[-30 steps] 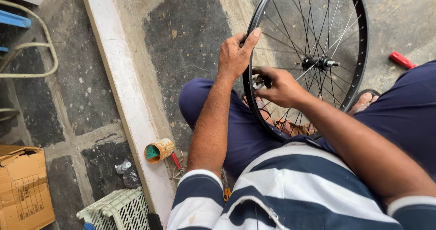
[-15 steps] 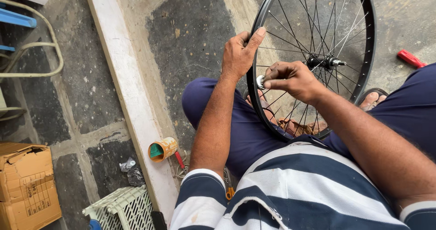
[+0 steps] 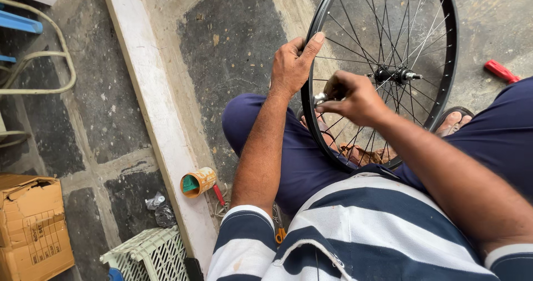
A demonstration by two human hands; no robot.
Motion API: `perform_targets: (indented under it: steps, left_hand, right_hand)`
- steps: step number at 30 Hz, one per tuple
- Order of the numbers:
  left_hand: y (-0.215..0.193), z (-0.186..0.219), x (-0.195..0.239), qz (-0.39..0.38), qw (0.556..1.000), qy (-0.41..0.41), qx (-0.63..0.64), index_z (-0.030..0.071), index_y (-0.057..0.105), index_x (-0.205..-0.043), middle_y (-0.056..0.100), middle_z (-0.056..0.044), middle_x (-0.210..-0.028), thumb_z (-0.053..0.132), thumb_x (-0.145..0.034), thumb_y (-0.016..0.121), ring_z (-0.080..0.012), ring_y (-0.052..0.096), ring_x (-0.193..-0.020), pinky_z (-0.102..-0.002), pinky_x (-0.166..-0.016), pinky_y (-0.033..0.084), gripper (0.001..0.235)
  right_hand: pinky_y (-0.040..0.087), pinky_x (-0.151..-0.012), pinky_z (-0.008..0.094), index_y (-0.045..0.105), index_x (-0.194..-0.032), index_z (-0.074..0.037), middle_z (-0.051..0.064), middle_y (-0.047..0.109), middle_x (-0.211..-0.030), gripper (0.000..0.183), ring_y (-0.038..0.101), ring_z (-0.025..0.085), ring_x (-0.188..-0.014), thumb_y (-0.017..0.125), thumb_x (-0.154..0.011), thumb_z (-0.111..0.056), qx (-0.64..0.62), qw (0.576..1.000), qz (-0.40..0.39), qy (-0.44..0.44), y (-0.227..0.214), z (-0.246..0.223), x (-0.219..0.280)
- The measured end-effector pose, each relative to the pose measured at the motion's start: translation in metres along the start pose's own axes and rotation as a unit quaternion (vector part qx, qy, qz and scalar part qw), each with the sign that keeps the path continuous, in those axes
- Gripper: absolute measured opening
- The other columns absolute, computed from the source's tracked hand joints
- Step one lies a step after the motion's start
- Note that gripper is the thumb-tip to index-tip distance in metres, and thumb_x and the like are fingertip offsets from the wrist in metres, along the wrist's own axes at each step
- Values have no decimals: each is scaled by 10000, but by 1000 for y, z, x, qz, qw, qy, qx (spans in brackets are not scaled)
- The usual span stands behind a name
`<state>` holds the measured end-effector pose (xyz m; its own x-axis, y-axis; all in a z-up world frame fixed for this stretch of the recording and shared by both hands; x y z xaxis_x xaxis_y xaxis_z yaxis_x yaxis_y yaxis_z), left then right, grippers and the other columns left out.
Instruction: The person sits on the ground and uses a spoke wrench to tighten the nipples on a bicycle wheel. They rotate the wheel to access different spokes and continue adjusting the tension throughout the clip.
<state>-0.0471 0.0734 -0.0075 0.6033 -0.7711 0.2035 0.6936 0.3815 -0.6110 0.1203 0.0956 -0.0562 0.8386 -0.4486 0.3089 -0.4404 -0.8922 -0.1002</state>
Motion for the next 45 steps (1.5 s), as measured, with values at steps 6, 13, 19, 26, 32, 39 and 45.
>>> perform_targets:
  steps: [6, 13, 19, 26, 32, 39, 45]
  left_hand:
    - [1, 2, -15, 13, 999, 36, -7, 127, 713, -857, 569, 61, -648, 730, -917, 567, -85, 557, -601, -319, -550, 441, 624]
    - [-2, 27, -31, 36, 993, 108, 30, 91, 695, -1227, 724, 8, -767, 594, -891, 648, -129, 706, -712, -338, -617, 557, 607]
    - [-22, 10, 3, -17, 999, 39, -14, 46, 749, -1040, 731, -44, -731, 433, -863, 714, -154, 720, -683, -342, -625, 563, 427]
    - [-18, 4, 10, -33, 998, -9, -43, 77, 755, -950, 704, 0, -694, 549, -872, 688, -106, 675, -644, -316, -592, 548, 483]
    - [-17, 3, 7, -28, 999, -31, -26, 87, 723, -785, 600, 28, -590, 659, -896, 622, -98, 593, -569, -327, -530, 484, 591]
    - [-16, 6, 5, -17, 999, -15, -42, 99, 718, -758, 606, 46, -578, 670, -883, 635, -76, 589, -557, -307, -525, 483, 591]
    - [-12, -1, 6, -25, 999, -30, -21, 125, 709, -749, 568, 49, -574, 677, -874, 631, -89, 567, -559, -331, -519, 470, 572]
  right_hand:
    - [575, -798, 413, 629, -1268, 0, 153, 677, -994, 494, 686, 293, -887, 805, -879, -249, 101, 959, 49, -260, 8, -55, 24]
    - [593, -797, 357, 726, -1136, -80, 89, 777, -991, 267, 741, 208, -869, 730, -958, -279, 43, 995, -10, -92, 5, -28, 14]
    - [588, -797, 369, 712, -1004, -65, 86, 729, -1159, 225, 741, 275, -960, 810, -857, -204, 140, 942, 79, -293, -35, -84, 42]
    - [580, -709, 343, 759, -1025, -60, 72, 752, -1065, 228, 750, 225, -907, 820, -867, -212, 111, 965, 93, -219, -16, -68, 12]
    - [592, -859, 310, 775, -1080, -64, 80, 745, -1117, 200, 724, 164, -1017, 771, -945, -211, -71, 982, 8, -176, -14, -42, -5]
    - [556, -811, 409, 740, -1150, -90, 85, 753, -996, 406, 692, 273, -905, 877, -774, -155, 255, 954, 73, -142, 8, -48, -12]
    - [651, -892, 394, 737, -963, -71, 78, 738, -1049, 227, 750, 229, -977, 866, -853, -222, -52, 990, -16, -131, -11, -25, -12]
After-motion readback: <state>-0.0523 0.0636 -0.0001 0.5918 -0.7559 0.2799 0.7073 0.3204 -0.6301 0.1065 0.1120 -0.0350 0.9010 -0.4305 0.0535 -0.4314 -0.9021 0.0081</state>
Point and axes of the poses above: each hand's wrist, its own x-axis away from the middle knuckle, its own y-axis out of the palm, z = x × y, the point moved 9 cm from there along -x, towards the middle knuckle
